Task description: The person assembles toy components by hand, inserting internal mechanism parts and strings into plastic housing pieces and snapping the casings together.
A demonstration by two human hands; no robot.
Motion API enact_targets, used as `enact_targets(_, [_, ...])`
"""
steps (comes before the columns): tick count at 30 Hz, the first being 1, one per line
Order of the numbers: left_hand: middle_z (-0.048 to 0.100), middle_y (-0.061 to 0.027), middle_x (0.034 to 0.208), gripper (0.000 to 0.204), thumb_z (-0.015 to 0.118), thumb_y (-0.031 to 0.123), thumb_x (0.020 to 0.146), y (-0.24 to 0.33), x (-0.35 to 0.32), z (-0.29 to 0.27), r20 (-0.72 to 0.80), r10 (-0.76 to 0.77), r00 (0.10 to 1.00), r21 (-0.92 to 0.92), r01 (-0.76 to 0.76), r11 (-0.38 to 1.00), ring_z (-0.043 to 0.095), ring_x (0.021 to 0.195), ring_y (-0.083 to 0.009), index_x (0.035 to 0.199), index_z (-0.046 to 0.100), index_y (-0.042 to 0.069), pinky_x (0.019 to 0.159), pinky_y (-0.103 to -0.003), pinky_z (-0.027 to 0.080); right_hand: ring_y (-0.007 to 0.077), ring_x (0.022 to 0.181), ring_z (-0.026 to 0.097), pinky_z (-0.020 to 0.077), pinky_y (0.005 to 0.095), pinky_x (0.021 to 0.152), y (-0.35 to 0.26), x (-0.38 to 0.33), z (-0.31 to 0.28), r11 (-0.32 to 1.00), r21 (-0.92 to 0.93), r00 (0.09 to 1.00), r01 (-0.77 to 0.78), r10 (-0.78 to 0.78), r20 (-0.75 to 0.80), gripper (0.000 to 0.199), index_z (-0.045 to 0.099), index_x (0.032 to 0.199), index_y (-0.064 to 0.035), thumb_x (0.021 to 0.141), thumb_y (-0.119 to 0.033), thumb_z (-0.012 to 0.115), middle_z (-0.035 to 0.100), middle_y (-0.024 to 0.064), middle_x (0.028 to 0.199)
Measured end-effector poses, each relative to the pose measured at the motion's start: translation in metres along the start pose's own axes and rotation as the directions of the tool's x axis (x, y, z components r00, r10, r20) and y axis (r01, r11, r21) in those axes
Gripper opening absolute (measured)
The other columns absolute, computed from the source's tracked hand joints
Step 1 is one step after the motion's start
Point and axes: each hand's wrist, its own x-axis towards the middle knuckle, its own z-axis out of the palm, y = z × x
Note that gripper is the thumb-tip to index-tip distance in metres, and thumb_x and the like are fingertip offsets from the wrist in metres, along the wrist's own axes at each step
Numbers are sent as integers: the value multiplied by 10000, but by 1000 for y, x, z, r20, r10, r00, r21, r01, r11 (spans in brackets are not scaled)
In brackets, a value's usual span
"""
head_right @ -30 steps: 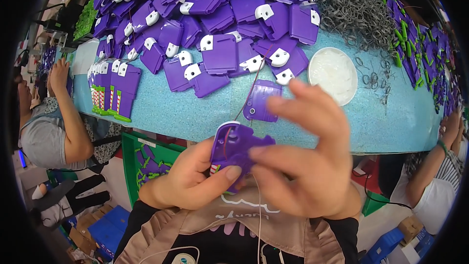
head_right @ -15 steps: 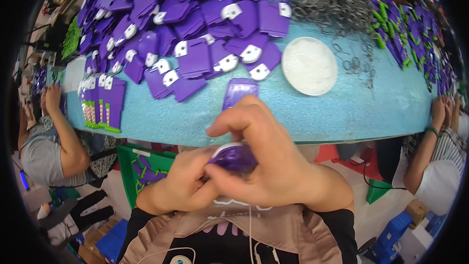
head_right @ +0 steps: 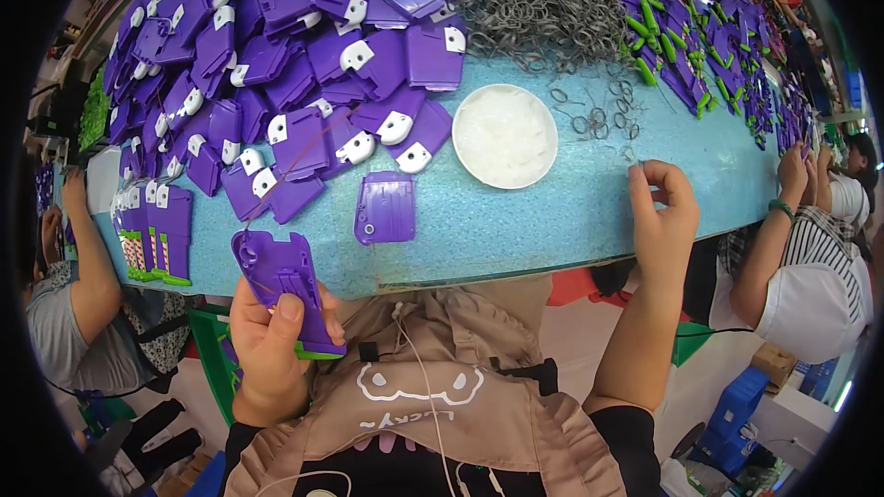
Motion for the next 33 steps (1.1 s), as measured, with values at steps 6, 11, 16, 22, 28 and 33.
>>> enact_targets(6, [617,-162,898,302,536,151,877,0,2,7,27,-39,999,-19,39,999,604,679,-171,1108,420,-7,615,-300,514,113,830,549,431,234,742,-41,-1,23,907,419,986,37,-103,134,119,596,914,28,835,-60,578,602,56,885])
enact_targets(11, [617,-161,902,300,535,150,879,1,0,7,21,-54,998,-14,55,998,603,686,-167,1109,422,-6,620,-298,512,121,791,567,434,237,715,-40,6,47,898,414,981,149,-186,51,161,601,953,19,802,-36,600,625,75,876])
enact_targets(16, [614,-162,914,294,530,138,882,1,2,5,32,-95,995,-29,96,995,598,691,-160,1116,420,-1,628,-296,509,108,725,564,425,235,690,-50,12,52,940,209,963,268,-263,-51,144,628,909,0,771,-38,638,637,45,787])
enact_targets(22, [612,-145,924,297,521,115,884,2,5,2,37,-127,991,-31,128,991,585,694,-138,1141,418,7,626,-281,498,188,883,536,396,287,806,-52,4,40,918,81,921,388,-386,-48,81,573,787,6,756,-36,636,587,108,941])
enact_targets(28, [611,-64,891,260,494,58,879,-4,16,8,225,-351,909,288,282,915,544,674,-72,1128,453,-1,614,-212,459,245,1023,467,324,361,917,-102,-35,44,750,647,903,138,-364,229,82,576,777,-12,734,-43,638,528,144,1045])
enact_targets(33, [612,-41,876,252,502,62,876,-3,16,15,280,-310,909,365,198,910,536,670,-48,1118,474,-3,586,-190,440,276,1009,479,355,371,886,-124,-50,63,736,660,741,149,-525,418,127,597,777,-18,686,-44,681,532,156,1046])
